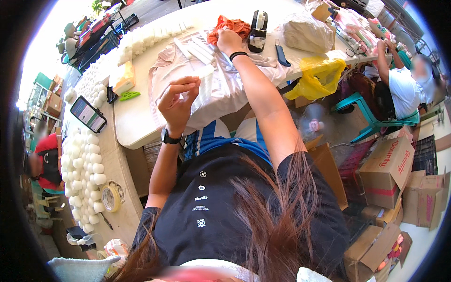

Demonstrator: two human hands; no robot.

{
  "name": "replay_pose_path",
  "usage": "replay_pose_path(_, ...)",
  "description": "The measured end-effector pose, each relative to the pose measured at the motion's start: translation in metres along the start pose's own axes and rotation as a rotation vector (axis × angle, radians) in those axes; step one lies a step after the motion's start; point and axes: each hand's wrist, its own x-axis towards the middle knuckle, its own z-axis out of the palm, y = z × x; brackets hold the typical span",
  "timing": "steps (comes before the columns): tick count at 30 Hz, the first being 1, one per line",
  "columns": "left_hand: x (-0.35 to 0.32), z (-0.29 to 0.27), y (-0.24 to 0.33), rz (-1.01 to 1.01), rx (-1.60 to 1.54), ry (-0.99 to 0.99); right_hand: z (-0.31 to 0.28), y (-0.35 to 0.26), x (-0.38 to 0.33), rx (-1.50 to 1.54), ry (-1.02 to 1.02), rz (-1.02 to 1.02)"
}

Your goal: The person repeatedly picks up white foam cylinders, rolls them on a table, and arranges them in rows. They also handle a small orange fabric piece and a blue plastic tool, placing items on a light-colored cloth covering the table.

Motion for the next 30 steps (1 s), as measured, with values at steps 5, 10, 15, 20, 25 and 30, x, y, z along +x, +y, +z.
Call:
replay_pose_path(5, 0.002, 0.001, 0.004, -0.043, 0.007, 0.029, -0.009, -0.016, -0.006, -0.04, 0.069, 0.031)
replay_pose_path(10, 0.007, -0.001, 0.001, -0.096, -0.009, 0.072, -0.031, -0.024, -0.008, -0.18, -0.025, 0.007)
replay_pose_path(15, 0.007, -0.003, 0.0, -0.128, -0.004, 0.07, -0.074, 0.007, -0.017, -0.125, 0.543, 0.019)
replay_pose_path(20, 0.004, -0.001, 0.003, -0.108, -0.04, 0.065, -0.092, 0.095, -0.016, 0.271, 0.287, 0.711)
replay_pose_path(25, 0.004, -0.004, 0.002, -0.128, -0.039, 0.059, -0.06, 0.113, 0.005, 1.092, 0.234, 0.779)
replay_pose_path(30, 0.004, -0.003, 0.0, -0.115, -0.064, 0.063, -0.084, 0.088, 0.001, 1.2, 0.301, 0.781)
